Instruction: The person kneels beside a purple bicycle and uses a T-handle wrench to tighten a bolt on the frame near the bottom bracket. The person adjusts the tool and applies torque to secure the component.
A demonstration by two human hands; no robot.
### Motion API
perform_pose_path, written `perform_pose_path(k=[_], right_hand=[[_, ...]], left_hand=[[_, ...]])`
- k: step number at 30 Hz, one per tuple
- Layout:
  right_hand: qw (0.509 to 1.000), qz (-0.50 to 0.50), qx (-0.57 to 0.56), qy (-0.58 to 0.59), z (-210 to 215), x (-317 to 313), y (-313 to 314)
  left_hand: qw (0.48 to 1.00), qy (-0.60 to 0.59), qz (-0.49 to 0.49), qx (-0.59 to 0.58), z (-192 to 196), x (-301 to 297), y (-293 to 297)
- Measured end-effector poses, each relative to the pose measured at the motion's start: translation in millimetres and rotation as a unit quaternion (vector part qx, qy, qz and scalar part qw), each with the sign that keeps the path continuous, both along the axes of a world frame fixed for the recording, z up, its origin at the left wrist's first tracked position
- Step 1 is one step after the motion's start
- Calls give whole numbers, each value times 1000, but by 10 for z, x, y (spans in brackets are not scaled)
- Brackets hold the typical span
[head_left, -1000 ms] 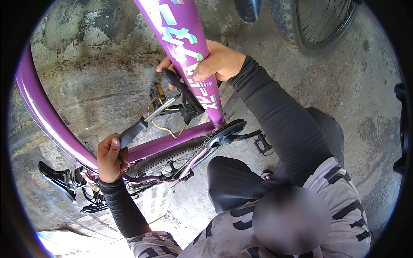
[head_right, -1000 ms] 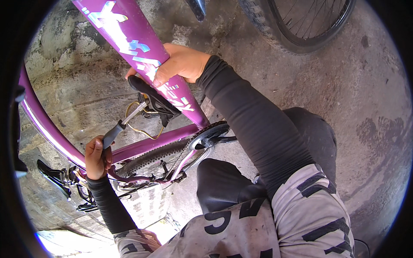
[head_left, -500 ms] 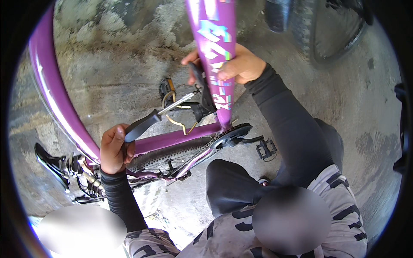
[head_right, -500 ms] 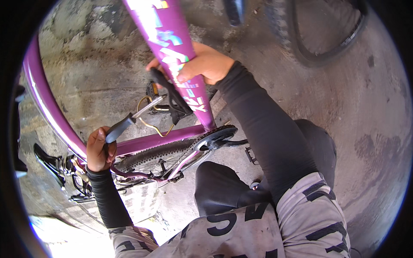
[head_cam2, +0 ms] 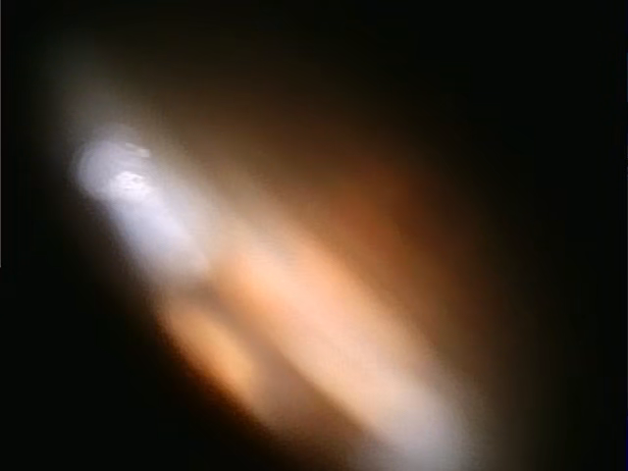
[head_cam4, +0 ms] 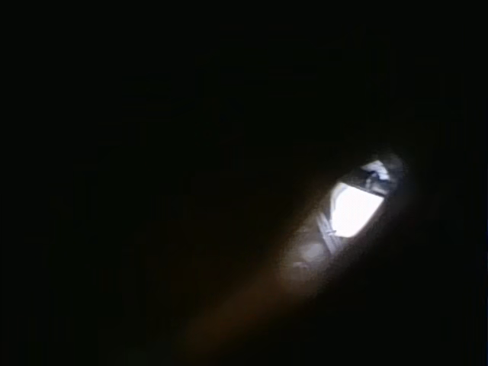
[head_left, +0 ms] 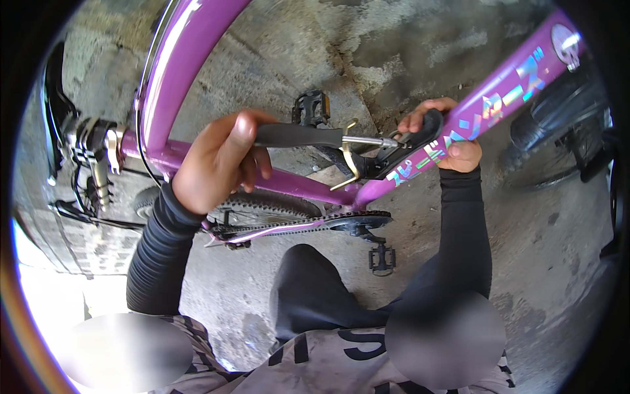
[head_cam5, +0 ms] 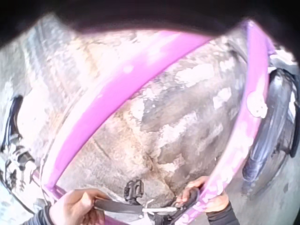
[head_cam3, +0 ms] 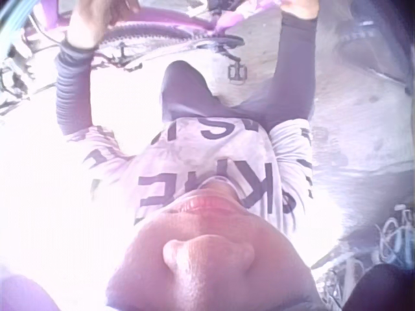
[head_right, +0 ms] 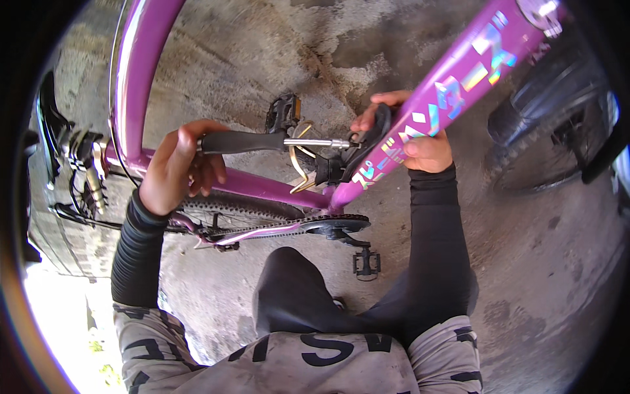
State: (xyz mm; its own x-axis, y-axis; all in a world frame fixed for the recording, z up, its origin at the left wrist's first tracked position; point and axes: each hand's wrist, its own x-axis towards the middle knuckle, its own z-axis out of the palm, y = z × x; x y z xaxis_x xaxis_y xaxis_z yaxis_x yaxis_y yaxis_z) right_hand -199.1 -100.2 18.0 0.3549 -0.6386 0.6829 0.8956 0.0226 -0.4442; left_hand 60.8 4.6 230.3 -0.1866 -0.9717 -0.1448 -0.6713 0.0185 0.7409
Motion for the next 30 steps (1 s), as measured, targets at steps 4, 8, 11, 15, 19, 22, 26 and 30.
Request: perform_pose_path(k=[4,8,11,15,19,22,26,30], right_hand=[[999,-3,-40,-1,-22,-17,-46],[998,14,-59,1,12,-33,-65],[999,20,-33,7,-14,-39,-45],[999,18,-34,4,-6,-29,-54],[999,8,-38,15,-33,-31,-65],[999,9,-34,15,-19,-44,-47],[999,9,-45,23,-36,-60,-63],[999,14,-43,29,-39,-58,-70]], left_hand=[[988,9,16,154,148,-57,-138],[988,-82,-108,-78,30,5,-122],[879,-255,-243,-321,41,-25,-67],[859,-240,-265,-366,-39,62,-85],[994,74,55,51,114,-50,-4],[992,39,53,105,79,-41,-101],[999,-16,-33,0,24,-17,-100],[992,-98,-32,-67,96,-90,-50]])
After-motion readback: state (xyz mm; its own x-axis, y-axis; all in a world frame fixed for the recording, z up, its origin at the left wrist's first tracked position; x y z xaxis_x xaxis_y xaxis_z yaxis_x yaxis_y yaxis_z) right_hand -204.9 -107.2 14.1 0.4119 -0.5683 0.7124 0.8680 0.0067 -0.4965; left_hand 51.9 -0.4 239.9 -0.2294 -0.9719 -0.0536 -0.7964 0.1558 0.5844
